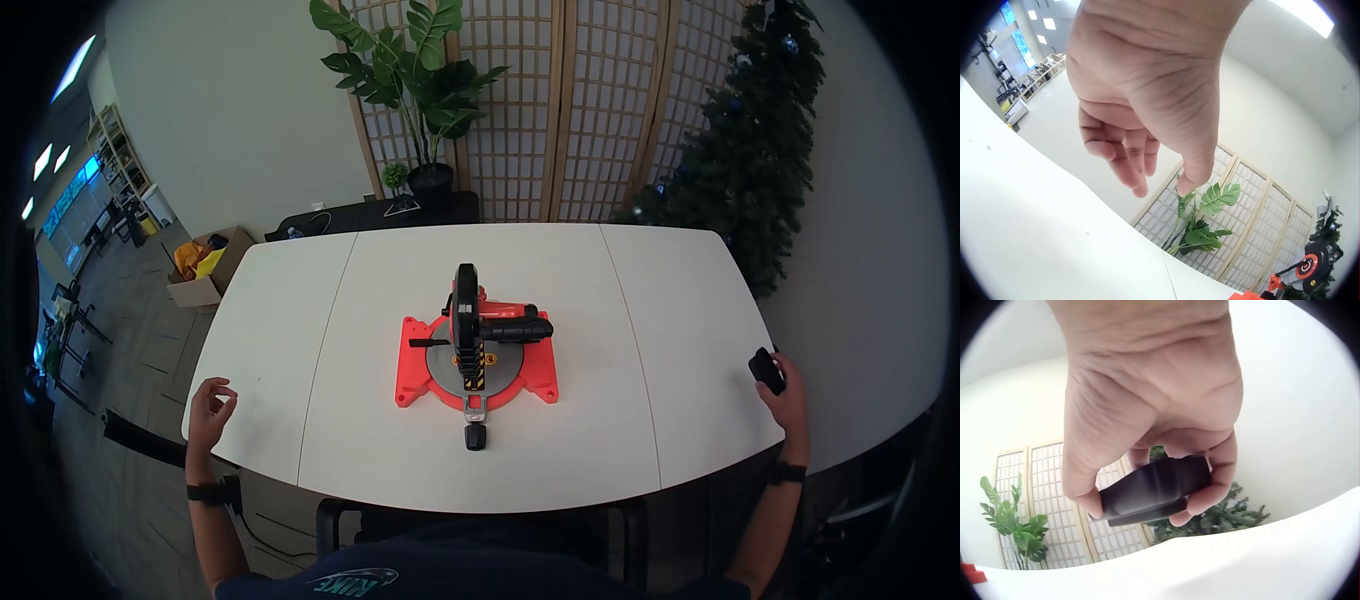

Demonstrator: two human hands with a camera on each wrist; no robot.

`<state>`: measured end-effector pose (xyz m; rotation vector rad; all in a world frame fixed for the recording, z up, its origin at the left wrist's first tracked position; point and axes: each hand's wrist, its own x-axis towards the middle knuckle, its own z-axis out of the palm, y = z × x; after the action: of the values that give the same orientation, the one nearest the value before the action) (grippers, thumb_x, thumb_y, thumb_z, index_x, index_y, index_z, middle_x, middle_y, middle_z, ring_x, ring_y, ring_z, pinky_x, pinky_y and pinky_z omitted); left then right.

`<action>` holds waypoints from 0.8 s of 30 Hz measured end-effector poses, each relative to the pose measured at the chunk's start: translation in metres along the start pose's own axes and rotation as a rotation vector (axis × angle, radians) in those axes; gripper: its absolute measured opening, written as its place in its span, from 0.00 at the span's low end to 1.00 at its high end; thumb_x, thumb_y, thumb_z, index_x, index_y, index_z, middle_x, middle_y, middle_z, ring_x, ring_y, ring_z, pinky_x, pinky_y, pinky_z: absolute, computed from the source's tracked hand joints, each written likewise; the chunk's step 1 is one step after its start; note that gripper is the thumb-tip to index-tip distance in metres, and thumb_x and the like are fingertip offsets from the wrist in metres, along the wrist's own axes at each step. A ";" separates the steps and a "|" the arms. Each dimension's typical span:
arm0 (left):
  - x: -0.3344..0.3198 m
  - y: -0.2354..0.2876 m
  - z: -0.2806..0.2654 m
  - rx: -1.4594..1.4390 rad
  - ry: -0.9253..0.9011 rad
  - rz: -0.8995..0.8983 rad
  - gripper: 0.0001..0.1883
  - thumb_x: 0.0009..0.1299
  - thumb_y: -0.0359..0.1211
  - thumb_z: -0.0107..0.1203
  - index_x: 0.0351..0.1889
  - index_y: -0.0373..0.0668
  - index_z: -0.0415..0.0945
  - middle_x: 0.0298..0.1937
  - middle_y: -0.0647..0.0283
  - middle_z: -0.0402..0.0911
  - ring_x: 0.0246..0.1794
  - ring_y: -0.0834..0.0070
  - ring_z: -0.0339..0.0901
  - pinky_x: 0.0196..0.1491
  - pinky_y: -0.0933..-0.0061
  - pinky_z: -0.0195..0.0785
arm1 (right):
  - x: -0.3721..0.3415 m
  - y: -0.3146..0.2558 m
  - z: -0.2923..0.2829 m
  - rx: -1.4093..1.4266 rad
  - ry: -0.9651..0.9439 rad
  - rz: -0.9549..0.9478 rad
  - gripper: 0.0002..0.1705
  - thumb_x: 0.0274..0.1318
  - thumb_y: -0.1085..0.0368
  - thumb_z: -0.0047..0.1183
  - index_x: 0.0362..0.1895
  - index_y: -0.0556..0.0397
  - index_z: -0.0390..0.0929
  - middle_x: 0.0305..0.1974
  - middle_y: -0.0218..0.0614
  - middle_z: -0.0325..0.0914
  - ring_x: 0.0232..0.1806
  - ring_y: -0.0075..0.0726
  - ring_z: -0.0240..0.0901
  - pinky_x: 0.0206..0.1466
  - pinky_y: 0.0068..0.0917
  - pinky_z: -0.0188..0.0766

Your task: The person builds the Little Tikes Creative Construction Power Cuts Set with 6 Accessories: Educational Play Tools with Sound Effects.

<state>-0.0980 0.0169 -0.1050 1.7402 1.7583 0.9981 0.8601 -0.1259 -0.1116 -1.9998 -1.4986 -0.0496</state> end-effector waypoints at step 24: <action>0.062 0.227 0.046 -0.066 -0.235 0.607 0.14 0.60 0.31 0.67 0.26 0.46 0.69 0.26 0.70 0.81 0.28 0.84 0.71 0.34 0.79 0.59 | 0.066 -0.354 -0.009 0.415 -0.405 -0.489 0.34 0.45 0.62 0.72 0.56 0.60 0.74 0.47 0.41 0.80 0.50 0.37 0.80 0.58 0.33 0.75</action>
<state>0.0774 0.0706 0.0492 2.2984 1.0538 1.0078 0.5759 -0.0198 0.0835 -1.3324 -2.0292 0.4509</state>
